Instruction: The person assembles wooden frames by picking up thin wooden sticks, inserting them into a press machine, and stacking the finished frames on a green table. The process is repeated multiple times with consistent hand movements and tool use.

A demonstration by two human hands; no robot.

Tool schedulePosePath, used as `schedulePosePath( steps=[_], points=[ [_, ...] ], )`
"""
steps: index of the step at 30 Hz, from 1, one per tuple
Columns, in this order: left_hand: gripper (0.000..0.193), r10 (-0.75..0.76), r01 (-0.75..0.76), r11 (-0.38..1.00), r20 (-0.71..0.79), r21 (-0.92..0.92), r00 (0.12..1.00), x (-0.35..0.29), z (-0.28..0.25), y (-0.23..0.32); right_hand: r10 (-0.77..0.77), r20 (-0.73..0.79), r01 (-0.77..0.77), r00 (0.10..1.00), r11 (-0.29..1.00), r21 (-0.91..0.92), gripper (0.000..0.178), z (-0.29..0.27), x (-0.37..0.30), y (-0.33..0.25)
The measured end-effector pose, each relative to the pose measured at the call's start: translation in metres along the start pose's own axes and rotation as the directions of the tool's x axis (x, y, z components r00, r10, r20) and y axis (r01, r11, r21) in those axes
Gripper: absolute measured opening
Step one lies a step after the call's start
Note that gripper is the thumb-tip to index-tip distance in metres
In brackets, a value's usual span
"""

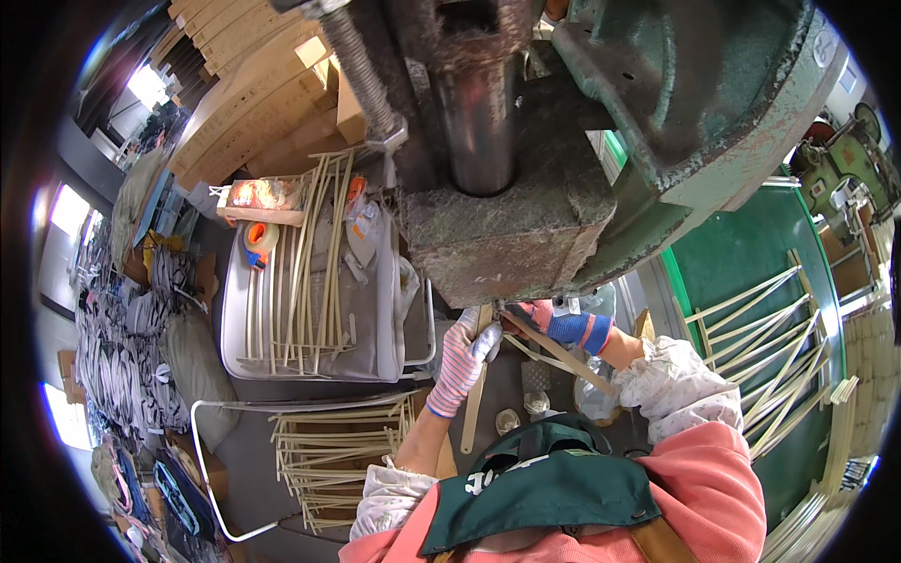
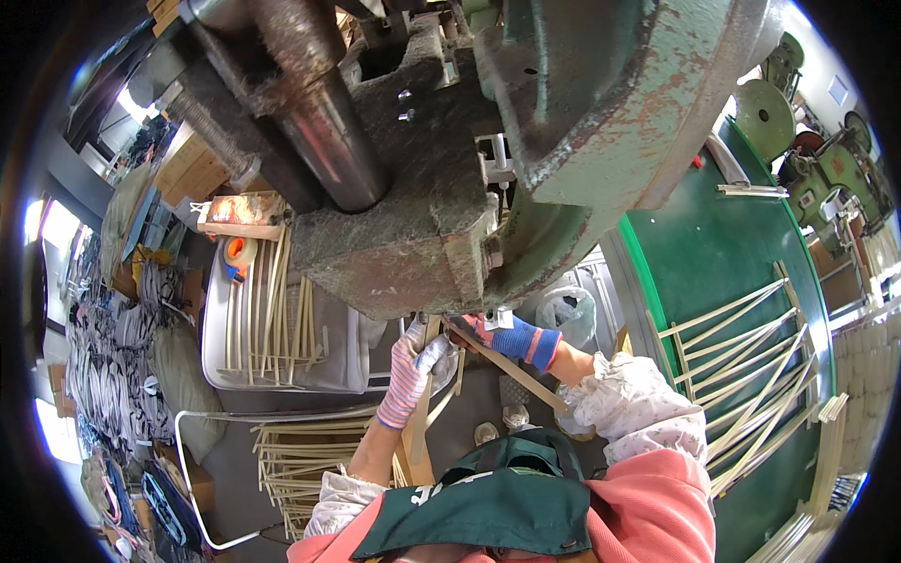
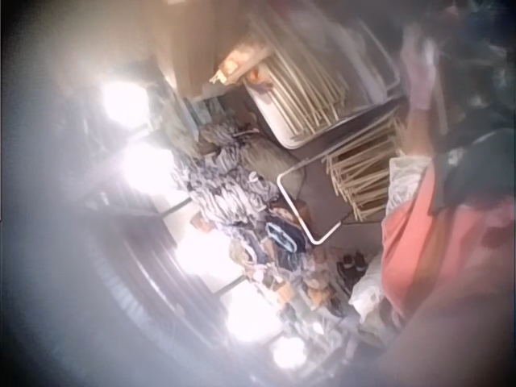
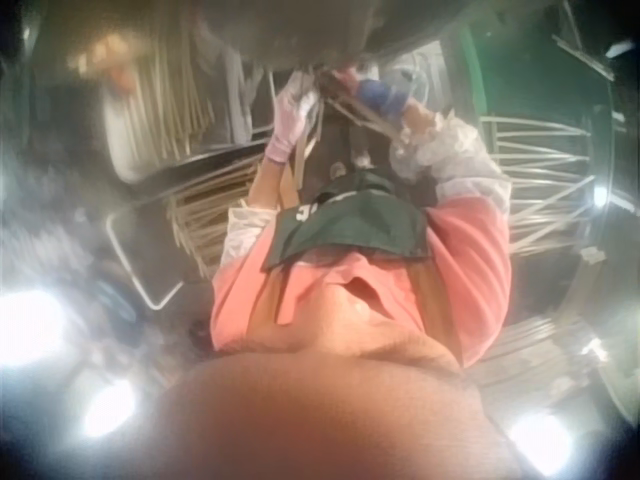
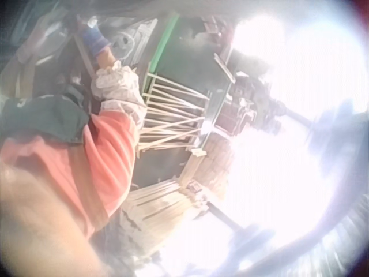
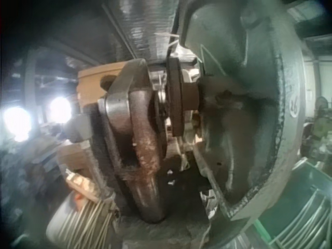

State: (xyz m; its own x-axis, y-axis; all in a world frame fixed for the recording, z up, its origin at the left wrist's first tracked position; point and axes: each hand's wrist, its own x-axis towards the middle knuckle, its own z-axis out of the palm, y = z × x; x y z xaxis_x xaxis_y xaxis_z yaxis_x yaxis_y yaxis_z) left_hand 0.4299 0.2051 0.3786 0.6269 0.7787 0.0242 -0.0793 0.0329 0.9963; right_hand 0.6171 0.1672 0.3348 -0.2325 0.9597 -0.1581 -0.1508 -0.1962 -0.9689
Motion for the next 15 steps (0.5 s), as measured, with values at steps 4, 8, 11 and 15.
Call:
schedulePosePath(
  steps=[4,8,11,15],
  points=[
    [0.017,-0.049,0.048,0.998,0.037,0.028,0.998,0.000,-0.003,0.004,-0.135,0.105,0.135,0.985,0.991,0.004,0.040,-0.002,0.004,0.007],
    [0.018,-0.061,0.058,0.998,0.070,0.036,0.996,-0.002,-0.008,0.006,-0.034,0.124,0.037,0.992,0.999,-0.018,0.038,-0.009,0.004,0.023],
    [0.020,-0.072,0.068,0.997,0.126,0.034,0.989,0.000,-0.010,0.004,0.073,0.106,-0.099,0.992,0.961,0.259,0.030,-0.012,0.004,0.030],
    [0.017,0.004,-0.010,1.000,0.238,0.022,0.971,0.008,-0.010,-0.004,0.003,0.108,-0.031,0.994,0.964,0.263,0.033,-0.013,0.005,0.029]
  ],
)
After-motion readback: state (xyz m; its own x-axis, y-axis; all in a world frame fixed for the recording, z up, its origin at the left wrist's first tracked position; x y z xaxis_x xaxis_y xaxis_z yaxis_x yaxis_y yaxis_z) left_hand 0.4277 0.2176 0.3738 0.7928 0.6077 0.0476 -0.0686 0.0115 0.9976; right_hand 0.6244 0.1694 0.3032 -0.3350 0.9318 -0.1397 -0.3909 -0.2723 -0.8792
